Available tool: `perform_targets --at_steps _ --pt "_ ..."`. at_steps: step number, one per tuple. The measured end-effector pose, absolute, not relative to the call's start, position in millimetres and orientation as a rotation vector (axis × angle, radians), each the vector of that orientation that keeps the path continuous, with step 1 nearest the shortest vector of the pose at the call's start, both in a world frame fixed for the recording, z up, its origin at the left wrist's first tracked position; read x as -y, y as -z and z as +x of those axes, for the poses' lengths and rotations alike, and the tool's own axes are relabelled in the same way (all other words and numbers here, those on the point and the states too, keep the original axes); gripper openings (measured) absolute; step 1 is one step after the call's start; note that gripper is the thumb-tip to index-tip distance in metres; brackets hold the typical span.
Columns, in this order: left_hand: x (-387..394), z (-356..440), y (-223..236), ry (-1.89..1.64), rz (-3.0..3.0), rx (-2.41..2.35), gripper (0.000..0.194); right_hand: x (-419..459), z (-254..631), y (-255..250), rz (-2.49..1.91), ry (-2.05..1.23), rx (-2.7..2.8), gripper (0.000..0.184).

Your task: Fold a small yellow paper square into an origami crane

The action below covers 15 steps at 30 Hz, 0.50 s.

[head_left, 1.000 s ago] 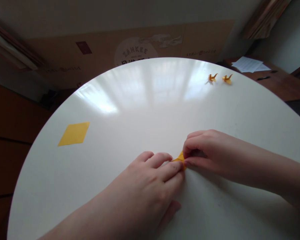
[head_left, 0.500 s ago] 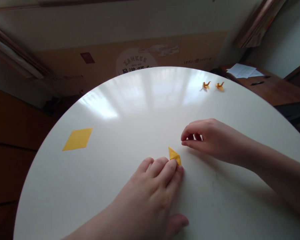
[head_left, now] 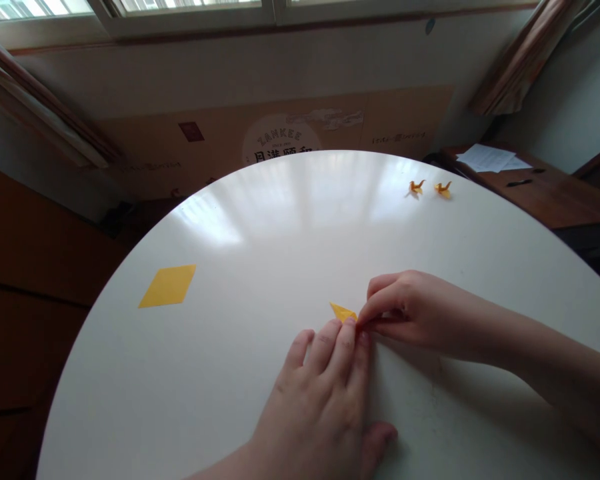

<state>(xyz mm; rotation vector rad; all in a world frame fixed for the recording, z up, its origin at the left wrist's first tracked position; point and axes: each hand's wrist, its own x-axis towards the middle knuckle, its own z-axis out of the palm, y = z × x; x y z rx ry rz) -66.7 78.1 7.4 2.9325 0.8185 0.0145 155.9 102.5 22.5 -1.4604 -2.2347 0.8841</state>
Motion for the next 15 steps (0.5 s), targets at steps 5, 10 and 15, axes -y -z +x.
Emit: perform_targets --at_steps 5,10,15 --pt "-80 -66 -11 -0.018 2.914 -0.852 0.075 -99 149 -24 -1.513 -0.771 2.265 0.02" --pt "-83 -67 -16 -0.018 2.873 -0.856 0.072 -97 141 -20 -1.548 -0.645 2.283 0.019" --pt "-83 -66 -24 0.006 2.808 -0.852 0.07 -97 139 -20 -1.551 -0.589 2.293 0.02"
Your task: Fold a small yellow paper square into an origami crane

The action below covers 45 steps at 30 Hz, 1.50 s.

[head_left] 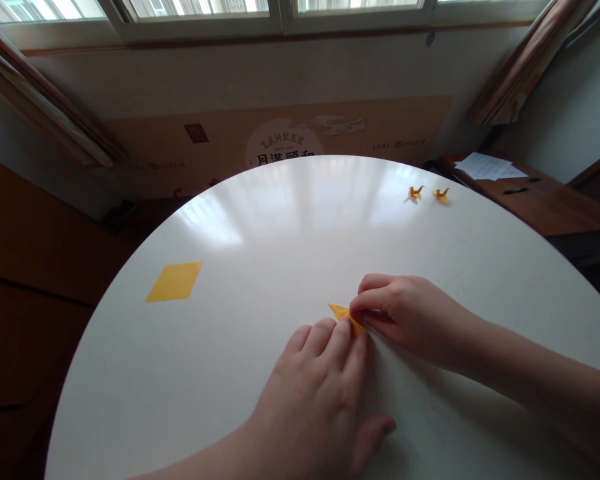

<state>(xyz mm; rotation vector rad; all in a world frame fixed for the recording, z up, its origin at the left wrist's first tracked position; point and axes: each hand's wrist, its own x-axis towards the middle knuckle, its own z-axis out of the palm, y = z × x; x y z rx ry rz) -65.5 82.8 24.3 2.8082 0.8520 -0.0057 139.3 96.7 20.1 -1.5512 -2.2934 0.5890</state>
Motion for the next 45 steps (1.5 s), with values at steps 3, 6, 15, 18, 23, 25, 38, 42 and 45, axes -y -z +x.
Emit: perform_targets --at_steps 3,6,15,18,23,25,38,42,45 --pt "-82 -66 -25 -0.003 2.809 -0.852 0.071 -97 140 -20 -1.528 -0.584 2.312 0.02" --pt "-82 -66 -23 -0.013 2.809 -0.858 0.072 -97 141 -19 -1.51 -0.57 2.315 0.021" --pt "-85 -66 -23 0.022 2.832 -0.864 0.073 -99 143 -20 -1.485 -0.579 2.356 0.018" --pt "-85 -65 -27 0.063 2.824 -0.856 0.073 -99 144 -24 -1.463 -0.6 2.42 0.021" --pt "-85 -65 -31 0.116 2.803 -0.848 0.073 -96 145 -28 -1.454 -0.589 2.488 0.023" --pt "-85 -65 -32 0.125 2.808 -0.844 0.072 -95 145 -30 -1.452 -0.584 2.507 0.022" --pt "-84 -67 -34 0.1 2.808 -0.835 0.068 -87 154 -36 -1.456 -0.718 2.52 0.023" --pt "-85 -68 -36 0.117 2.811 -0.816 0.064 -90 158 -36 -1.416 -0.78 2.469 0.022" --pt "-86 -68 -37 0.126 2.815 -0.814 0.064 -94 157 -32 -1.399 -0.752 2.392 0.021"
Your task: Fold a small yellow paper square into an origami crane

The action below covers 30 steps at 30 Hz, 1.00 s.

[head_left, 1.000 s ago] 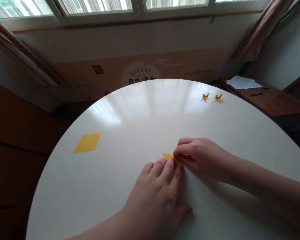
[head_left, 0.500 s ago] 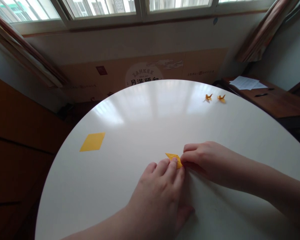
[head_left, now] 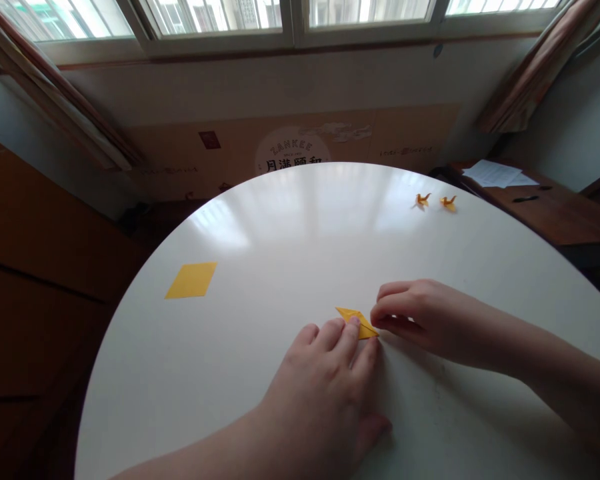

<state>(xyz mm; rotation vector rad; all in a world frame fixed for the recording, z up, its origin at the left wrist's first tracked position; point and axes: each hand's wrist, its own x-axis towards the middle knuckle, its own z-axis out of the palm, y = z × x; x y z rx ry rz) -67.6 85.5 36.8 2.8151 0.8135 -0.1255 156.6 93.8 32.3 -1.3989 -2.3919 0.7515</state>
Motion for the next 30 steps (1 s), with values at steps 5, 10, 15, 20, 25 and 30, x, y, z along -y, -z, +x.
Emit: perform_targets --at_steps 5,10,15,20,25,30 --pt "-86 -67 -36 0.145 2.807 -0.809 0.065 -98 150 -25 -1.391 -0.711 2.391 0.021" --pt "-87 -68 -38 0.149 2.797 -0.784 0.068 -98 143 -21 -1.456 -0.619 2.366 0.021" --pt "-86 -68 -39 0.14 2.807 -0.797 0.067 -99 140 -20 -1.492 -0.569 2.368 0.02" --pt "-84 -68 -37 0.12 2.821 -0.806 0.067 -98 141 -19 -1.503 -0.538 2.377 0.019" --pt "-84 -68 -37 0.106 2.812 -0.813 0.067 -97 141 -18 -1.494 -0.518 2.37 0.02" --pt "-86 -68 -35 0.102 2.805 -0.799 0.072 -97 143 -20 -1.486 -0.525 2.404 0.018"
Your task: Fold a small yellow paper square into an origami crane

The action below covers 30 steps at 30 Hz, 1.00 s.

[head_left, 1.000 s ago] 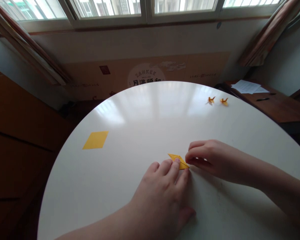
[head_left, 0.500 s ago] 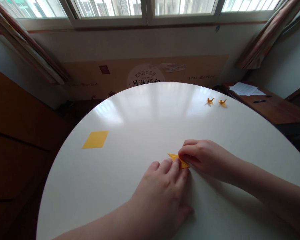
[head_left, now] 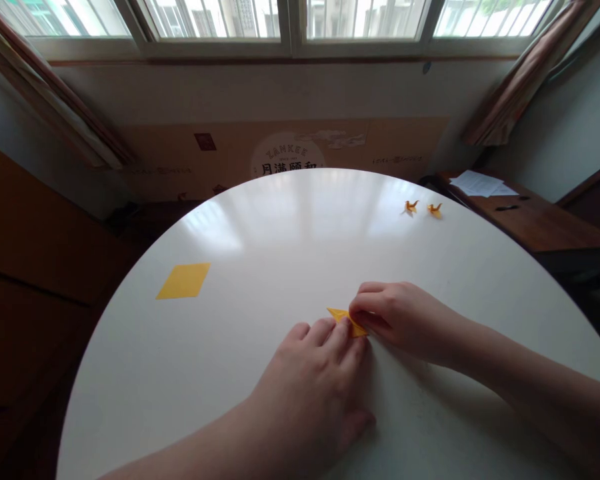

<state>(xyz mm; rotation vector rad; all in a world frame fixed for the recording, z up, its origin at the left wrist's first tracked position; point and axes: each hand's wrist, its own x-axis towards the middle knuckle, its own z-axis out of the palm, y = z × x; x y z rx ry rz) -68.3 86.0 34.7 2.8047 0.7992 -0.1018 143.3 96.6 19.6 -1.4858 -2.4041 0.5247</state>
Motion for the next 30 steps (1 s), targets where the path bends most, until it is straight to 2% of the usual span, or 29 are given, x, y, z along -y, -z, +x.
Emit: perform_targets --at_steps 18,21,24,28,30 --pt "-87 -70 -34 0.065 2.825 -0.765 0.066 -81 147 -38 -1.548 -0.673 2.533 0.023" --pt "-90 -71 -38 0.044 2.802 -0.749 0.056 -83 155 -35 -1.532 -0.604 2.504 0.022" --pt "-93 -74 -42 -0.018 2.8 -0.734 0.035 -89 162 -33 -1.487 -0.516 2.382 0.019" --pt "-103 -82 -45 -0.299 2.842 -0.714 0.014 -96 164 -31 -1.417 -0.466 2.28 0.016" --pt "-111 -86 -45 -0.432 2.83 -0.77 0.013 -97 164 -31 -1.404 -0.451 2.264 0.017"
